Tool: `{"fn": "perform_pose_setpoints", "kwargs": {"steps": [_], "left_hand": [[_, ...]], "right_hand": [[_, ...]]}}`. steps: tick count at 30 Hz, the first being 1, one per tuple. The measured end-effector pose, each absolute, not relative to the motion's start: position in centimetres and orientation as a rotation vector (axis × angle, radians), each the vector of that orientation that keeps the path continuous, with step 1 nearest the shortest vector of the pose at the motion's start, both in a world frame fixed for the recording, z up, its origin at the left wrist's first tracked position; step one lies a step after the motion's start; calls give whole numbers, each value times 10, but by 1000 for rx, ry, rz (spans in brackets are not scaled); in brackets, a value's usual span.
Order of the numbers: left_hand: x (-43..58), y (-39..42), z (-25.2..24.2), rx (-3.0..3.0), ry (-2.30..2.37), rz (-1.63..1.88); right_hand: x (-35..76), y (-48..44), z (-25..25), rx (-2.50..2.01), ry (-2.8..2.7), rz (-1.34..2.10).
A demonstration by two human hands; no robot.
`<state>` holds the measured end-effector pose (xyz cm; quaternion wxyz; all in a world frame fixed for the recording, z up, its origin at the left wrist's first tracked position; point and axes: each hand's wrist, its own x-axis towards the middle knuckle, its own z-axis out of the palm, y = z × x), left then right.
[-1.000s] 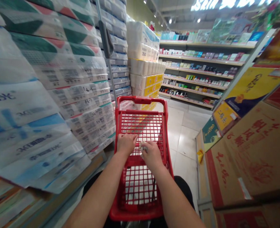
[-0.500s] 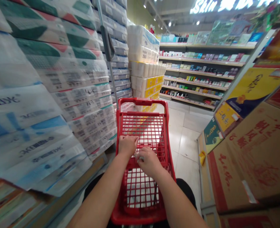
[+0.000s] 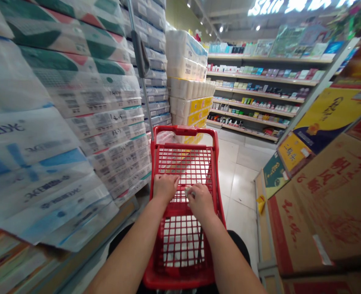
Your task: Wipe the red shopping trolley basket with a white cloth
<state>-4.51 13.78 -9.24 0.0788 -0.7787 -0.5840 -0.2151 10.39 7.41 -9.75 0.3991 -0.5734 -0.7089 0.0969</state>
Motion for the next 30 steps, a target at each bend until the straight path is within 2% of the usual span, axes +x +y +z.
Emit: {"fn": "perform_pose_setpoints", "kwargs": {"steps": [5, 11, 16, 20, 25, 30], "left_hand": [[-45, 140, -94, -2323, -1748, -660], [-44, 139, -91, -2343, -1746, -689], [-44, 137, -89, -2337, -1776, -656], [-44, 136, -87, -2350, -1774, -666], [-44, 135, -85, -2356, -1796, -637], [-43, 136, -85, -2369, -1798, -656]], "right_hand": [[104, 75, -98, -1256, -2001, 364], [106, 77, -97, -1430, -1770, 199], [107, 76, -99, -1226, -2010, 365], [108, 78, -98, -1449, -1783, 207], [110, 79, -98, -1349, -1910, 260], [115, 81, -96, -1540, -1713, 122]]}}
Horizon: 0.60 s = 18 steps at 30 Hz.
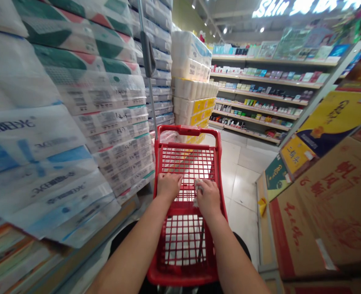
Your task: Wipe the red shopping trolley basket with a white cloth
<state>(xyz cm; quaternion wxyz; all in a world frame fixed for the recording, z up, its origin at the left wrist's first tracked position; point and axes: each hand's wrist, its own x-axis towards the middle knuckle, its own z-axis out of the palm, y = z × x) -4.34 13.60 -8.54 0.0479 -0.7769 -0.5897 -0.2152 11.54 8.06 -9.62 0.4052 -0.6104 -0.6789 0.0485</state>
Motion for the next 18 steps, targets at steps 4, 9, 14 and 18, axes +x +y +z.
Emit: {"fn": "perform_pose_setpoints", "kwargs": {"steps": [4, 9, 14, 18], "left_hand": [[-43, 136, -86, -2364, -1792, -656], [-43, 137, -87, -2335, -1784, -651], [-43, 138, -89, -2336, -1784, -636], [-43, 138, -89, -2332, -1794, -652]], "right_hand": [[112, 80, -96, -1321, -1904, 289], [111, 82, -95, -1439, -1737, 186], [110, 82, -94, -1322, -1910, 292], [111, 83, -96, -1508, -1722, 140]]}}
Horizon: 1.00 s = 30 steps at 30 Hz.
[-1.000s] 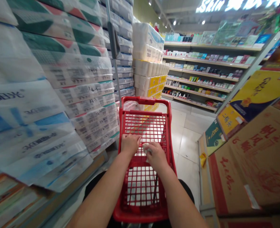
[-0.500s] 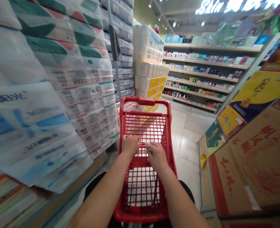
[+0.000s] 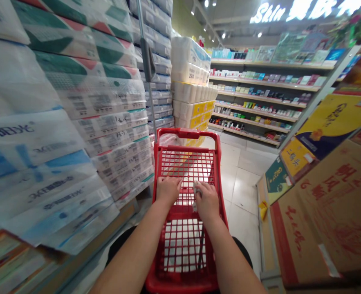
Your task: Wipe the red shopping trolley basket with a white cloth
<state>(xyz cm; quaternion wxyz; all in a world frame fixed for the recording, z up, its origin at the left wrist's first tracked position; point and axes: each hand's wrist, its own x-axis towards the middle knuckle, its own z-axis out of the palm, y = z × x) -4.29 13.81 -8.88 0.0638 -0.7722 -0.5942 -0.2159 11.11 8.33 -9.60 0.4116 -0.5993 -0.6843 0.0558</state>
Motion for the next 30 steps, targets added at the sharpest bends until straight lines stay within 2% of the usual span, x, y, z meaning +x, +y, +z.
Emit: {"fn": "perform_pose_setpoints", "kwargs": {"steps": [5, 10, 16, 20, 25, 30], "left_hand": [[-43, 137, -87, -2331, -1800, -623], [-43, 137, -86, -2341, -1768, -653], [-44, 137, -87, -2329, -1794, -629], [-43, 138, -87, -2328, -1803, -643], [-43, 139, -89, -2334, -1780, -653], [-41, 140, -90, -2324, -1769, -665]], "right_hand": [[106, 81, -97, -1348, -1938, 236], [107, 79, -94, -1540, -1721, 40], [102, 80, -97, -1283, -1892, 274], [105, 82, -97, -1471, -1696, 103], [111, 87, -98, -1342, -1828, 239], [120, 92, -98, -1468, -1692, 149]]}}
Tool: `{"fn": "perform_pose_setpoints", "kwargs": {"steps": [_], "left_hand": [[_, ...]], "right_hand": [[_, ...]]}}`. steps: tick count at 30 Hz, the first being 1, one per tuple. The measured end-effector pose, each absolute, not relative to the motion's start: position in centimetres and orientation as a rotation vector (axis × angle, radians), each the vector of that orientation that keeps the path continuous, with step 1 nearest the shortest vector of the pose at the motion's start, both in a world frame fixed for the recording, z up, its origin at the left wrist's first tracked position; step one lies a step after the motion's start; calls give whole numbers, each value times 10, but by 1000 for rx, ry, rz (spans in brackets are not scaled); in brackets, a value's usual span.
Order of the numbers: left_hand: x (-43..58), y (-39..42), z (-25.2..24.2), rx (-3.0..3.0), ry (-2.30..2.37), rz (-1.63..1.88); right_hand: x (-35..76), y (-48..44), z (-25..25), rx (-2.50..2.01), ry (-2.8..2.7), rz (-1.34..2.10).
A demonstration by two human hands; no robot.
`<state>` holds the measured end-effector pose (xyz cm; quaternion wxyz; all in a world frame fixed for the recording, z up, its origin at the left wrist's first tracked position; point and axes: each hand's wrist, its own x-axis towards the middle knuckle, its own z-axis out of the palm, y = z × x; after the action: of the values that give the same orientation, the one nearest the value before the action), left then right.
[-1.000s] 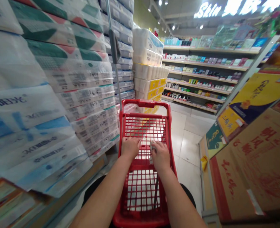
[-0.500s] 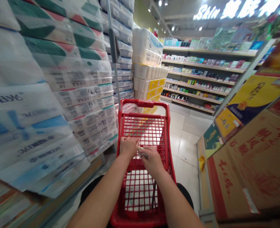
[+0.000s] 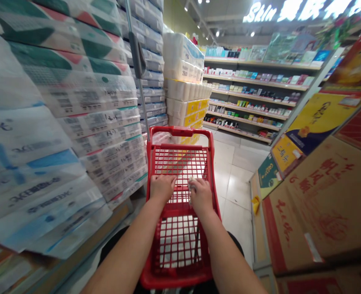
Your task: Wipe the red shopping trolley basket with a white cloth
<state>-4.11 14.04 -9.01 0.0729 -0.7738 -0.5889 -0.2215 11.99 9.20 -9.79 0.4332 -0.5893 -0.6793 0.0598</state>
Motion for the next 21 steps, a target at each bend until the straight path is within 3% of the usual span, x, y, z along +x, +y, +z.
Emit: {"fn": "perform_pose_setpoints", "kwargs": {"steps": [16, 21], "left_hand": [[-38, 136, -85, -2312, -1801, -604], [-38, 135, -86, -2315, -1783, -617]], "right_hand": [[123, 81, -87, -1746, -1665, 33], [124, 84, -94, -1488, -1809, 213]]}}
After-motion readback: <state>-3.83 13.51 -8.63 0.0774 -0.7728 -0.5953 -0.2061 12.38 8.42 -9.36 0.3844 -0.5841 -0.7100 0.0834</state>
